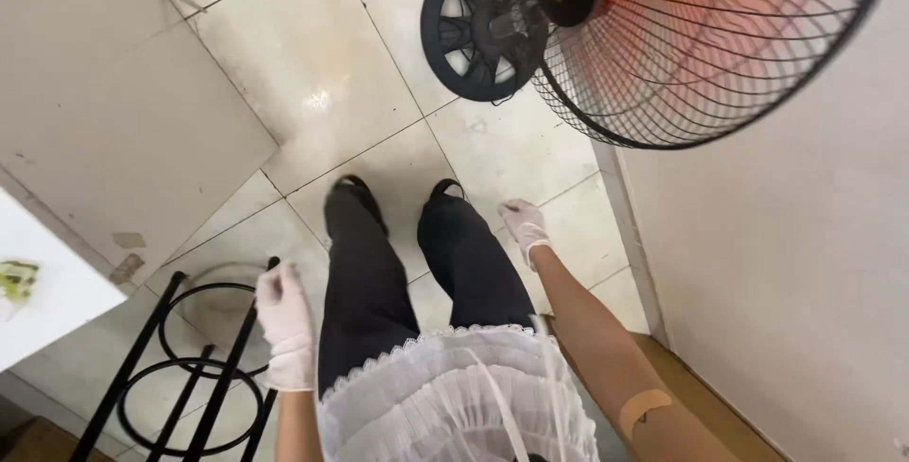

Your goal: Making wax seals by melting wax, pouring it into a mold, and cleaning the equipment.

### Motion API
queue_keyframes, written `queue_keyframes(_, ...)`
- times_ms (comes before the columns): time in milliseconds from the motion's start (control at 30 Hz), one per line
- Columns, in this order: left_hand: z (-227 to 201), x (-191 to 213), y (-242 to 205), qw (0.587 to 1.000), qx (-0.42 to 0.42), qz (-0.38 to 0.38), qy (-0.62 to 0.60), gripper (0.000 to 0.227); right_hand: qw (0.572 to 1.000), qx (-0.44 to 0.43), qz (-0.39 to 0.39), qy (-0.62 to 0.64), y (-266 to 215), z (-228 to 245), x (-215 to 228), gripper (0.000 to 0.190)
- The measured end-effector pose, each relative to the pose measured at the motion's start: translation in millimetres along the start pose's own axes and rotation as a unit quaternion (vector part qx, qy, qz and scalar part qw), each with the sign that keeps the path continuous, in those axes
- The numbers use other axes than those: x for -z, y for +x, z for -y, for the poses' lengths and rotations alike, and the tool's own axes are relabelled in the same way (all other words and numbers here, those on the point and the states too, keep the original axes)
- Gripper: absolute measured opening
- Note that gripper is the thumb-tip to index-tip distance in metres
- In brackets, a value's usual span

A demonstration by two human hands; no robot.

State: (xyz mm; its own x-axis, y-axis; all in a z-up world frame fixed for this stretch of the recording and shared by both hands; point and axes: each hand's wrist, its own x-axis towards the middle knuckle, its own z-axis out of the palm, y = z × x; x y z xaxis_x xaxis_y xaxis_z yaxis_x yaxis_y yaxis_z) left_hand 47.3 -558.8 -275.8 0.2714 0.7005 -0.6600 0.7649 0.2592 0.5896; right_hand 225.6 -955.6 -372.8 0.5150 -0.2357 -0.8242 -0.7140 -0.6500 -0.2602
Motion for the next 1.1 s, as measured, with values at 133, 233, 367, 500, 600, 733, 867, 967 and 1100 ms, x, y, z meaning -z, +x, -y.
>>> queue_keyframes(133, 57.4, -146.1, 62.3, 0.985, -0.155, 0.072, -0.019, 0.02, 0.995, 0.029, -0.047, -0.088, 150.8, -65.0, -10.9, 0.033)
queue_keyframes(233, 57.0, -205.7, 84.0, 0.973, -0.193, 0.117, 0.048, 0.022, 0.977, 0.089, -0.041, -0.188, 219.6, -77.4, -33.0, 0.048)
queue_keyframes(367, 83.5, -257.8, 119.9, 0.939, -0.236, 0.137, 0.208, 0.027, 0.939, 0.145, -0.078, -0.303, 300.9, -78.1, -76.1, 0.067)
queue_keyframes(500, 41.5, -259.4, 119.1, 0.731, -0.293, 0.191, 0.586, 0.036, 0.95, 0.122, -0.075, -0.278, 349.4, -55.1, -112.2, 0.079)
queue_keyframes(600, 31.7, -262.0, 124.3, 0.791, -0.37, 0.099, 0.476, 0.046, 0.939, 0.181, -0.068, -0.285, 426.1, -90.5, -148.4, 0.09)
queue_keyframes(733, 46.5, -261.7, 128.4, 0.794, -0.338, 0.109, 0.494, 0.053, 0.936, 0.173, -0.11, -0.285, 455.2, -116.8, -171.7, 0.055)
queue_keyframes(867, 52.7, -263.2, 135.9, 0.778, -0.269, 0.156, 0.545, 0.051, 0.941, 0.097, -0.105, -0.306, 404.3, -80.5, -164.2, 0.047)
queue_keyframes(967, 100.2, -278.6, 143.3, 0.763, -0.279, 0.071, 0.578, 0.051, 0.934, 0.179, -0.108, -0.29, 348.0, -51.1, -149.6, 0.044)
queue_keyframes(1100, 113.6, -252.3, 88.8, 0.816, -0.228, 0.077, 0.526, 0.045, 0.949, 0.176, -0.099, -0.242, 221.4, 36.5, -120.7, 0.042)
